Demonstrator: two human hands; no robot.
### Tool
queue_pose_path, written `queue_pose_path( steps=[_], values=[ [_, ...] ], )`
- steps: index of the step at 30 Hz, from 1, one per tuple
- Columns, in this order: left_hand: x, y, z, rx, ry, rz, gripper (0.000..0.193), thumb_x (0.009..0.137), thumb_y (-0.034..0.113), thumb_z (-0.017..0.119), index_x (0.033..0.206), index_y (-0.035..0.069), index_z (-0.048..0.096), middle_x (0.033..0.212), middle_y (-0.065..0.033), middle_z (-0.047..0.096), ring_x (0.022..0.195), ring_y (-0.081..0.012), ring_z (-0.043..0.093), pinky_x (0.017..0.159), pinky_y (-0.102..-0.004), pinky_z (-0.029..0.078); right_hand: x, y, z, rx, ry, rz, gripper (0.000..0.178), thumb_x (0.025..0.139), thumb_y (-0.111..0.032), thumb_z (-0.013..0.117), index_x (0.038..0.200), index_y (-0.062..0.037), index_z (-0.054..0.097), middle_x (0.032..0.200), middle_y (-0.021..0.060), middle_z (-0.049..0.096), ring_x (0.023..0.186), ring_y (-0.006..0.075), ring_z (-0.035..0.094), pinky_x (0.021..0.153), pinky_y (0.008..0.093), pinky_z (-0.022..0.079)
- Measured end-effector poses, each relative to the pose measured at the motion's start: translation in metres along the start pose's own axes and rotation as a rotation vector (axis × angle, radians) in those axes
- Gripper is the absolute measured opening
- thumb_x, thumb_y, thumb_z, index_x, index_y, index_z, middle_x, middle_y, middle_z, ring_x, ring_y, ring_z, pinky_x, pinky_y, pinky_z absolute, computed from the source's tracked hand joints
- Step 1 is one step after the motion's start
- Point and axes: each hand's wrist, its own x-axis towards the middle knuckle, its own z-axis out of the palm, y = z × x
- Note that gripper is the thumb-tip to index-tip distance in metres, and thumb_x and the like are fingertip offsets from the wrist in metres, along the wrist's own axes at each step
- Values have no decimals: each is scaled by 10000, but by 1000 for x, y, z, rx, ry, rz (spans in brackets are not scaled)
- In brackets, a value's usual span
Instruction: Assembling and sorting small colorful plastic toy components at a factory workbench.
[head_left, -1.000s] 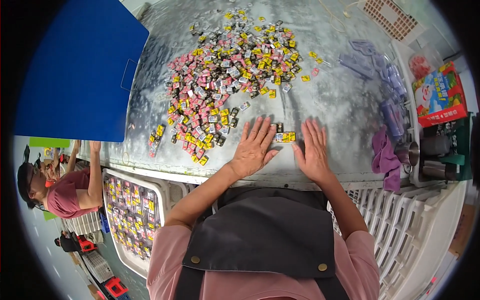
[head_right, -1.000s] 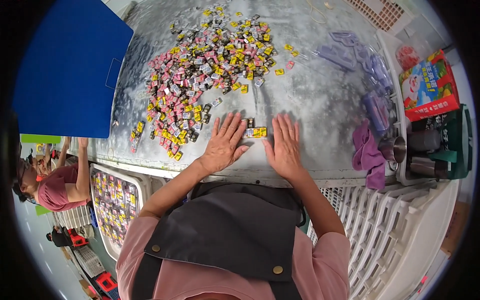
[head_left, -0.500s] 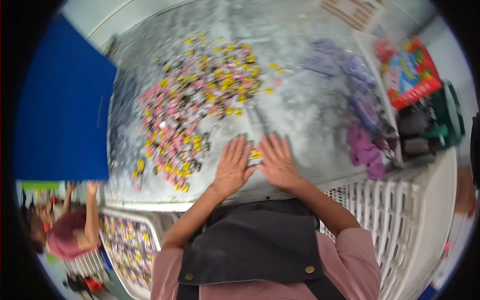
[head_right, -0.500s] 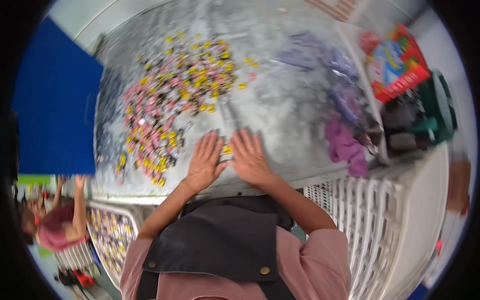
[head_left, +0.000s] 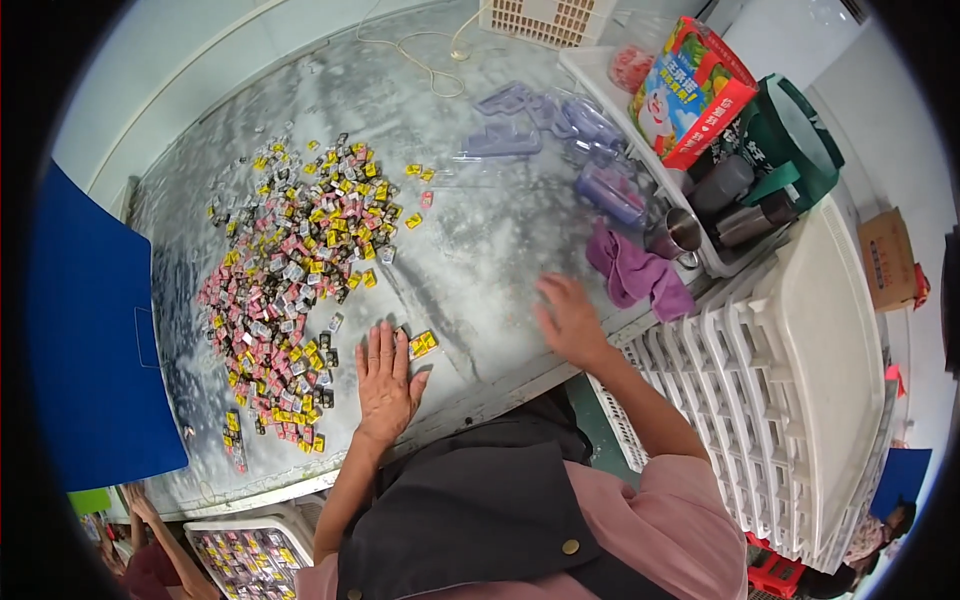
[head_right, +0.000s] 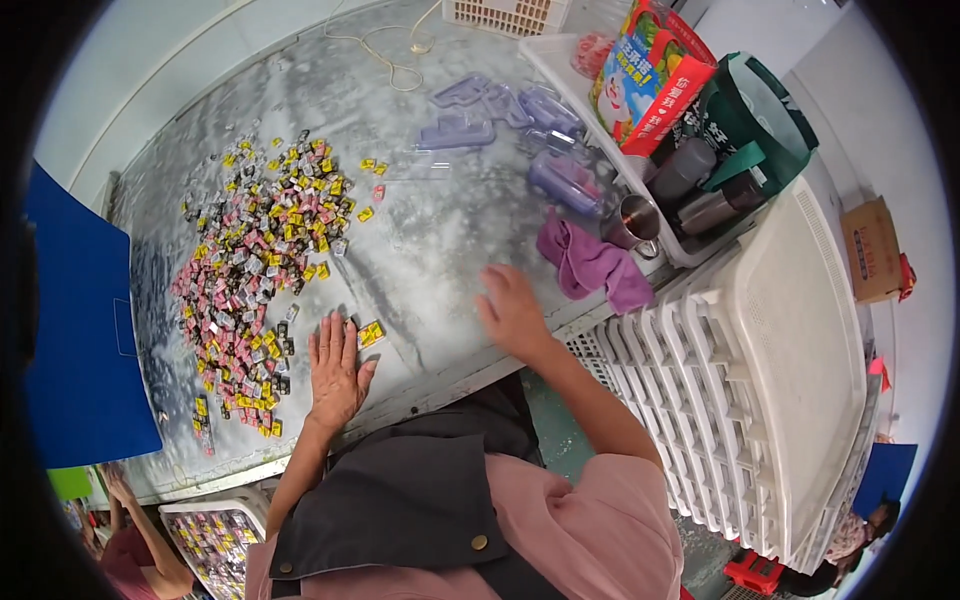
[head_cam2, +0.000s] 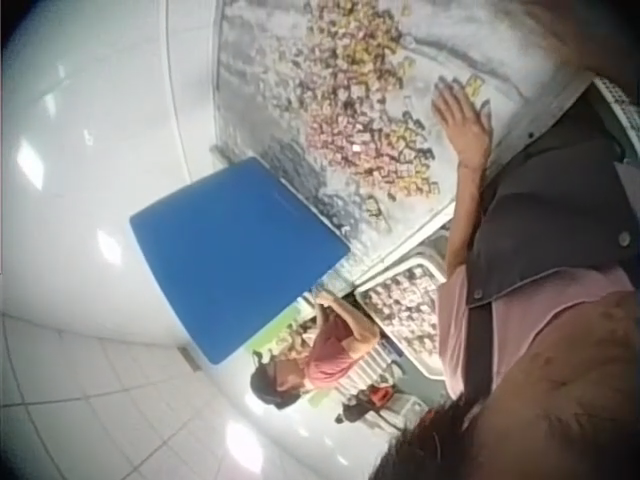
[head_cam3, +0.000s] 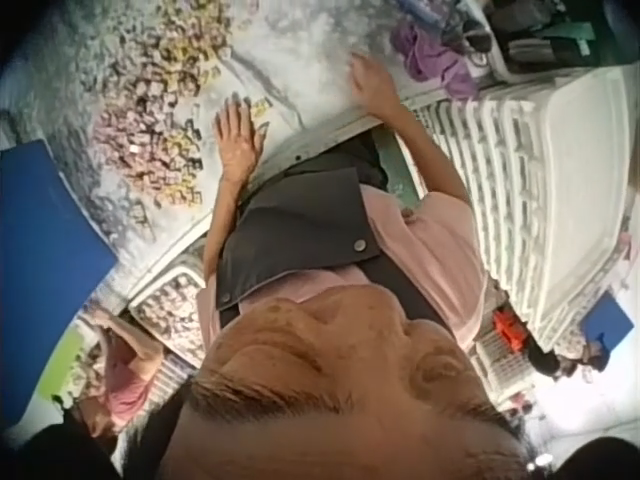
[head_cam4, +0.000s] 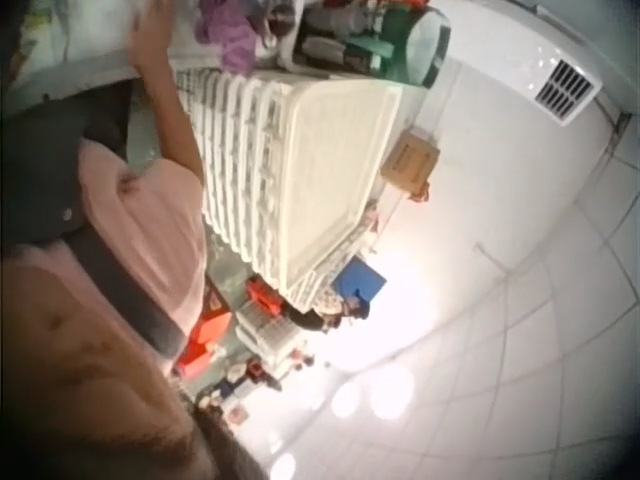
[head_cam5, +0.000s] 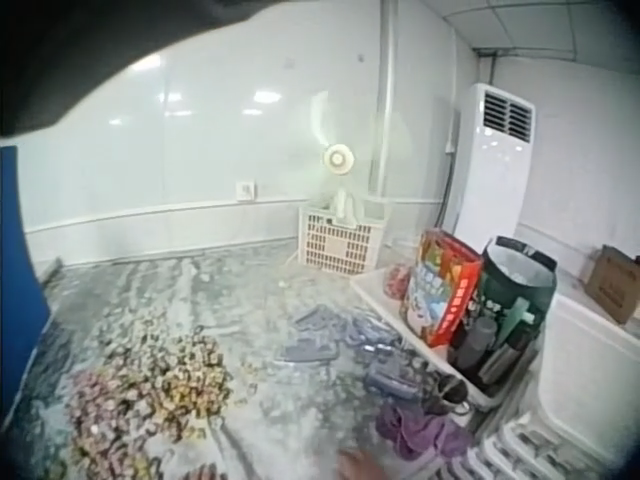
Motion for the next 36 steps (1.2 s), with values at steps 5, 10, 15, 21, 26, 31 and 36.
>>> queue_pose_path(
  steps=[5, 10, 15, 21, 26, 31, 36],
  values=[
    [0, 2, -1, -10, -11, -12, 682, 955, 349, 547, 1486, -19, 329, 1600, -243, 190, 1491, -408, 152, 1186, -569, 103, -12, 17, -31, -48, 61, 74, 248, 885, -88, 644, 1116, -1, 615, 1123, 183, 619, 1037, 375, 596, 908, 420, 477],
    [-1, 2, 1, -5, -17, -33, 678, 957, 349, 542, 1488, -15, 329, 1598, -240, 200, 1489, -410, 159, 1186, -568, 106, -17, 38, -47, -21, 115, 159, 213, 887, -80, 643, 1085, -1, 629, 1053, 170, 630, 981, 366, 613, 862, 403, 488],
    [0, 4, -3, 2, -16, -29, 713, 931, 351, 571, 1492, -15, 329, 1597, -238, 205, 1486, -408, 168, 1186, -569, 110, -9, 59, -61, -188, 157, 196, 219, 904, -112, 624, 1098, -10, 625, 1066, 170, 618, 983, 376, 603, 838, 427, 495],
    [-2, 6, -8, -39, -32, -73, 718, 898, 327, 615, 1476, -15, 361, 1587, -249, 219, 1477, -417, 191, 1180, -560, 134, 0, 73, -58, -361, 65, 364, 294, 919, -220, 639, 1148, -38, 607, 1167, 174, 566, 1041, 382, 594, 867, 426, 490],
    [1, 6, -8, -44, -22, -75, 726, 904, 355, 624, 1477, -6, 364, 1577, -242, 246, 1468, -406, 220, 1176, -553, 156, 2, 95, -52, -456, 34, 296, 155, 932, -183, 611, 983, -38, 590, 1008, 158, 565, 939, 385, 588, 766, 451, 476],
    [4, 7, -3, -35, 8, -69, 666, 960, 413, 552, 1475, 23, 390, 1586, -212, 251, 1487, -372, 197, 1178, -551, 168, 5, 113, -55, -497, 25, 253, 172, 948, -198, 587, 908, -31, 582, 965, 164, 566, 876, 394, 589, 720, 469, 473],
    [-2, 3, -2, -39, 16, -70, 676, 956, 412, 558, 1479, 22, 381, 1593, -215, 227, 1490, -376, 182, 1178, -559, 165, 13, 106, -49, -558, -30, 293, 216, 962, -221, 579, 893, -17, 583, 957, 176, 568, 858, 400, 585, 713, 476, 467]
  ],
)
